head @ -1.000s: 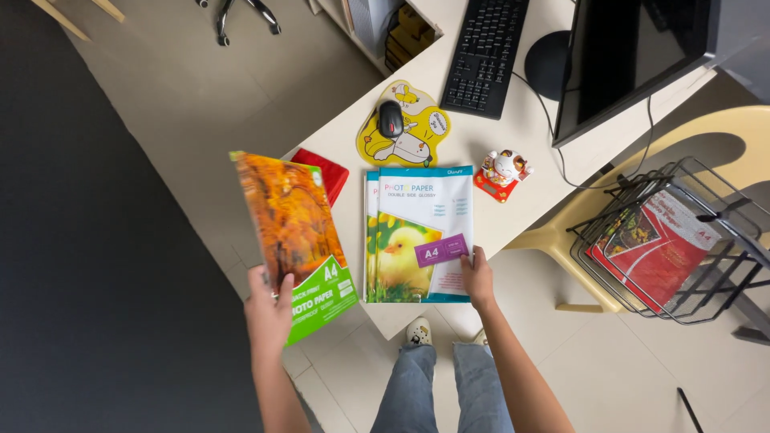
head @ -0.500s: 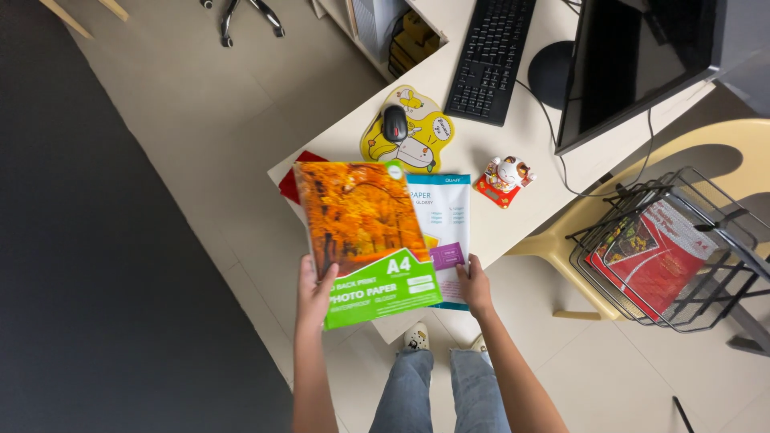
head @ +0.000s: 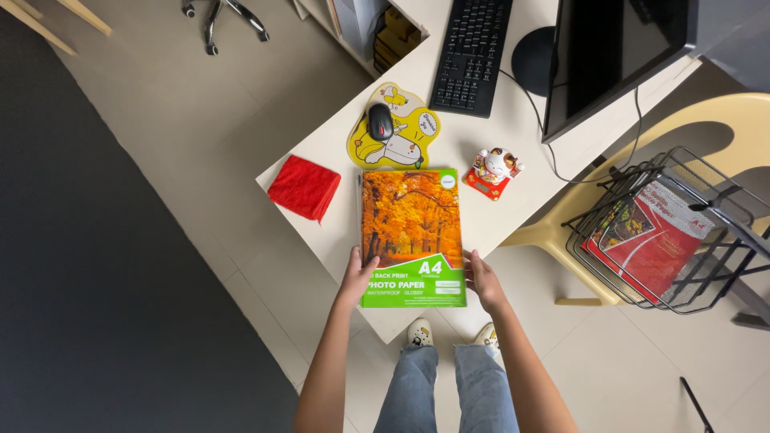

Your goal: The person places a red cloth on a desk, then repeatedly takes stacks of paper and packages of photo paper from a wire basket on a chair and places them on the desk. The person also flips through a stack of paper on the desk.

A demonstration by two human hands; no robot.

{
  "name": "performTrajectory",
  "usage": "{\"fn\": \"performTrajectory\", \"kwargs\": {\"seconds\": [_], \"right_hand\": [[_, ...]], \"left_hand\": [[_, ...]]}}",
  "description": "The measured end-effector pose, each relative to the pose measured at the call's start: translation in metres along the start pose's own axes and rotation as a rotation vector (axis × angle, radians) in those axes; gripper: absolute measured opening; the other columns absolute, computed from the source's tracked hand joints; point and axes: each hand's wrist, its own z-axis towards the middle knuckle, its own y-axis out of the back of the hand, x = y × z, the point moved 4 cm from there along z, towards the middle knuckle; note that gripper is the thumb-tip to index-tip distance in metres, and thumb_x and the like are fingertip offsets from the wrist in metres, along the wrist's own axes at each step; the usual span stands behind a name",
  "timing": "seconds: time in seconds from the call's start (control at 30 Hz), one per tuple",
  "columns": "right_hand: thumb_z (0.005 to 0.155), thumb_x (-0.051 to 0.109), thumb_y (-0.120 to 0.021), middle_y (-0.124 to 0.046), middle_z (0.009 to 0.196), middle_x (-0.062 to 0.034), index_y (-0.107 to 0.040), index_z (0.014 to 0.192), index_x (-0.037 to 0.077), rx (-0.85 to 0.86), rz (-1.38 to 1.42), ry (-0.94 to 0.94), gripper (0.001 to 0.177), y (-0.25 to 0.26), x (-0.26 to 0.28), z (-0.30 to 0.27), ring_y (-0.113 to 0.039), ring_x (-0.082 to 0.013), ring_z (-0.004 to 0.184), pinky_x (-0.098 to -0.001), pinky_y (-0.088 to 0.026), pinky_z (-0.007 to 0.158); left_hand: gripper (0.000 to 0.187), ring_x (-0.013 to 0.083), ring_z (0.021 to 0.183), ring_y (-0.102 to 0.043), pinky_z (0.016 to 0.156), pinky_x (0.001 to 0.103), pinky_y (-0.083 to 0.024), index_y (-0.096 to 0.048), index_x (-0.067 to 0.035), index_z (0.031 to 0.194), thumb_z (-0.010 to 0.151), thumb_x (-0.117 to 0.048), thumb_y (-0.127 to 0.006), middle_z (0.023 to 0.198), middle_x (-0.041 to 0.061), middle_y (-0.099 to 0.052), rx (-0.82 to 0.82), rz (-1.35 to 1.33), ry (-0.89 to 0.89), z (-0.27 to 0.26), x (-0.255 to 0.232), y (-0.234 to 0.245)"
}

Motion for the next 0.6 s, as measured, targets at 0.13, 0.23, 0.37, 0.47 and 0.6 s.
{"fn": "performTrajectory", "kwargs": {"seconds": [0.13, 0.23, 0.37, 0.47, 0.6], "right_hand": [[0.109, 0.034, -0.045, -0.074, 0.107, -0.0098, -0.053, 0.148, 0.008, -0.061, -0.142, 0.030, 0.047, -0.008, -0.001, 0.001, -0.068, -0.0193, 0.088, -0.0335, -0.056, 0.082], [0.096, 0.017, -0.058, -0.074, 0.100, -0.0179, -0.053, 0.149, 0.010, -0.199, -0.685, 0.201, 0.054, -0.012, -0.007, 0.005, -0.069, -0.0264, 0.085, -0.0394, -0.057, 0.079], [0.095, 0.017, -0.064, -0.066, 0.116, -0.0231, -0.056, 0.144, 0.006, -0.356, -0.874, 0.449, 0.050, -0.014, -0.026, 0.020, -0.068, -0.0355, 0.092, -0.0420, -0.057, 0.082], [0.088, 0.011, -0.068, -0.059, 0.125, -0.0252, -0.055, 0.142, 0.002, -0.388, -0.951, 0.544, 0.056, -0.022, -0.018, 0.006, -0.061, -0.0420, 0.104, -0.0468, -0.051, 0.093], [0.085, 0.008, -0.070, -0.056, 0.135, -0.0239, -0.052, 0.142, 0.002, -0.362, -0.976, 0.559, 0.060, -0.020, -0.003, -0.015, -0.051, -0.0434, 0.118, -0.0488, -0.043, 0.104]], "left_hand": [[0.040, 0.0208, 0.110, -0.064, 0.095, 0.032, -0.050, -0.045, -0.004, 0.133, 0.100, -0.016, -0.064, 0.119, 0.013, -0.067, -0.069, 0.256, 0.054, -0.001, -0.005, -0.005], [0.041, 0.0256, 0.108, -0.069, 0.095, 0.034, -0.052, -0.047, -0.004, 0.134, 0.097, -0.015, -0.064, 0.118, 0.015, -0.069, -0.179, 0.431, 0.065, -0.014, -0.013, -0.007], [0.047, 0.0327, 0.116, -0.061, 0.098, 0.042, -0.050, -0.050, -0.006, 0.138, 0.093, -0.009, -0.067, 0.126, 0.016, -0.061, -0.304, 0.697, -0.030, -0.029, -0.037, -0.015], [0.058, 0.0369, 0.124, -0.052, 0.101, 0.046, -0.047, -0.047, -0.005, 0.141, 0.089, -0.009, -0.071, 0.133, 0.017, -0.053, -0.310, 0.881, 0.059, -0.038, -0.069, -0.031], [0.075, 0.0428, 0.129, -0.043, 0.104, 0.051, -0.041, -0.039, 0.000, 0.147, 0.084, -0.016, -0.076, 0.147, 0.022, -0.040, -0.298, 1.060, 0.131, -0.052, -0.088, -0.053]]}}
